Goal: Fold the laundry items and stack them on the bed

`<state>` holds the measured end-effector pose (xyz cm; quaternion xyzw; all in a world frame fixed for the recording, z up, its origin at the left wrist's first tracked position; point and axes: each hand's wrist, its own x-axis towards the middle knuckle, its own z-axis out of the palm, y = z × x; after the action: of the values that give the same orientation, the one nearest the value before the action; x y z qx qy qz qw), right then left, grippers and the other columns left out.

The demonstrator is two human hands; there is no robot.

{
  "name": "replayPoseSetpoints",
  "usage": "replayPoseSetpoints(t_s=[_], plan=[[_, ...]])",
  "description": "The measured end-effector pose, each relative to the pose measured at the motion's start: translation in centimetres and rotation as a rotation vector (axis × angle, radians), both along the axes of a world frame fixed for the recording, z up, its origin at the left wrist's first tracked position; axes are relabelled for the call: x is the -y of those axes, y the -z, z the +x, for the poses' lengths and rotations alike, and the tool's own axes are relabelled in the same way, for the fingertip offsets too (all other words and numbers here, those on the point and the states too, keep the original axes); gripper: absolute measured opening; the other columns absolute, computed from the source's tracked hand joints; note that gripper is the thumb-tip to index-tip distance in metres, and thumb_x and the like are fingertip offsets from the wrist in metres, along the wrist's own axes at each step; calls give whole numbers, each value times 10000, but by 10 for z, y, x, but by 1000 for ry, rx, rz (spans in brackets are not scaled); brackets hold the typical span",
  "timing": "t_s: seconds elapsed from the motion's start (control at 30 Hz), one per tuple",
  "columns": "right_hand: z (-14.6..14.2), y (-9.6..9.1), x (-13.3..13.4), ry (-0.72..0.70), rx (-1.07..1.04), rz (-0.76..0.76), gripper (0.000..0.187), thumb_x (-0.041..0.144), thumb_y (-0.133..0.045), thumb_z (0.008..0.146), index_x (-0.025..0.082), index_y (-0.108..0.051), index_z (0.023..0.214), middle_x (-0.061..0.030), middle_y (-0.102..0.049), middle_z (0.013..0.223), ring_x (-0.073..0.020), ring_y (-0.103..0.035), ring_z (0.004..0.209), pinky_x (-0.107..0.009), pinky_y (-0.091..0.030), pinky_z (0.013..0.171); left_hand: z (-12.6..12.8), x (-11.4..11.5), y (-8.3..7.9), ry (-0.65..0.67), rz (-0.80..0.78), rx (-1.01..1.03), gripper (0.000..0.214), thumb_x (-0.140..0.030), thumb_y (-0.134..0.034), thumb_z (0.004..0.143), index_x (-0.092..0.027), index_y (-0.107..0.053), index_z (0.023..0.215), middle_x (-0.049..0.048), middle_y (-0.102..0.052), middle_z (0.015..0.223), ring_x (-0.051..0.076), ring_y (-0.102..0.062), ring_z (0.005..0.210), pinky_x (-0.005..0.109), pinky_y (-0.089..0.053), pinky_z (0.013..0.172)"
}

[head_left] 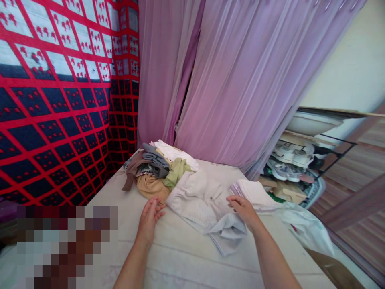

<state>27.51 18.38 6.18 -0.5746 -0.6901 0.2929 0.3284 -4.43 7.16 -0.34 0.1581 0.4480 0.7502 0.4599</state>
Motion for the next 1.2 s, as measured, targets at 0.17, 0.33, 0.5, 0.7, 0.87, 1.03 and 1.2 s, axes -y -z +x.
replayPoseSetpoints(t_s=[0.17, 0.33, 0.5, 0.7, 0.87, 1.03, 1.2], plan=[[-43, 14, -16, -17, 262, 122, 475, 302, -466, 775, 213, -570, 1230, -103, -612, 1238, -226, -620, 1033, -372, -500, 862, 0, 1, 2, 30, -15, -79, 509, -499, -751, 620, -175, -628, 992, 118, -630, 1156, 192, -670, 872, 239, -527, 632], [-86, 12, -43, 36, 566, 214, 776, 133, -480, 713, 235, -300, 1460, -95, -415, 1450, -227, -384, 1331, -375, -365, 1038, 0, 3, 0, 76, -32, -124, 489, -465, -763, 623, -171, -656, 998, 130, -632, 1179, 234, -648, 985, 254, -531, 681], [-108, -8, -61, -100, 634, 142, 481, 200, -517, 748, 223, -580, 1224, -100, -496, 1378, -277, -408, 1296, -395, -365, 1010, 8, 1, 1, 69, -6, -159, 445, -398, -757, 642, -201, -678, 1033, 116, -620, 1241, 261, -563, 1169, 288, -515, 825], [-103, -22, 9, -443, 396, 304, 168, 197, -480, 753, 231, -622, 835, 19, -662, 780, -166, -599, 801, -301, -403, 893, 9, 0, 5, 19, 64, -258, 493, -338, -749, 664, -222, -649, 1133, 103, -564, 1333, 252, -447, 1302, 353, -356, 1069], [-97, -13, 88, -685, 298, 307, 202, 102, -454, 735, 225, -609, 692, 47, -639, 638, -115, -586, 639, -238, -384, 801, 9, 2, 5, 195, 85, -497, 607, -218, -785, 583, -236, -644, 1174, 87, -575, 1324, 263, -461, 1289, 380, -307, 1106], [-89, -8, 114, -775, 375, 183, 279, 210, -490, 824, 281, -666, 1029, 24, -727, 886, -136, -653, 834, -235, -379, 822, 10, -1, 11, 259, 122, -1051, 291, -255, -758, 588, -253, -741, 879, 102, -615, 1268, 318, -472, 1263, 512, -261, 1106], [-47, 2, 106, -645, 540, 175, 440, 349, -673, 705, 283, -652, 1140, -59, -651, 1181, -233, -536, 1149, -368, -280, 1023, 3, -6, 19, 234, 119, -1289, 133, -306, -637, 676, -227, -697, 765, 96, -656, 1201, 295, -487, 1247, 504, -339, 1062]])
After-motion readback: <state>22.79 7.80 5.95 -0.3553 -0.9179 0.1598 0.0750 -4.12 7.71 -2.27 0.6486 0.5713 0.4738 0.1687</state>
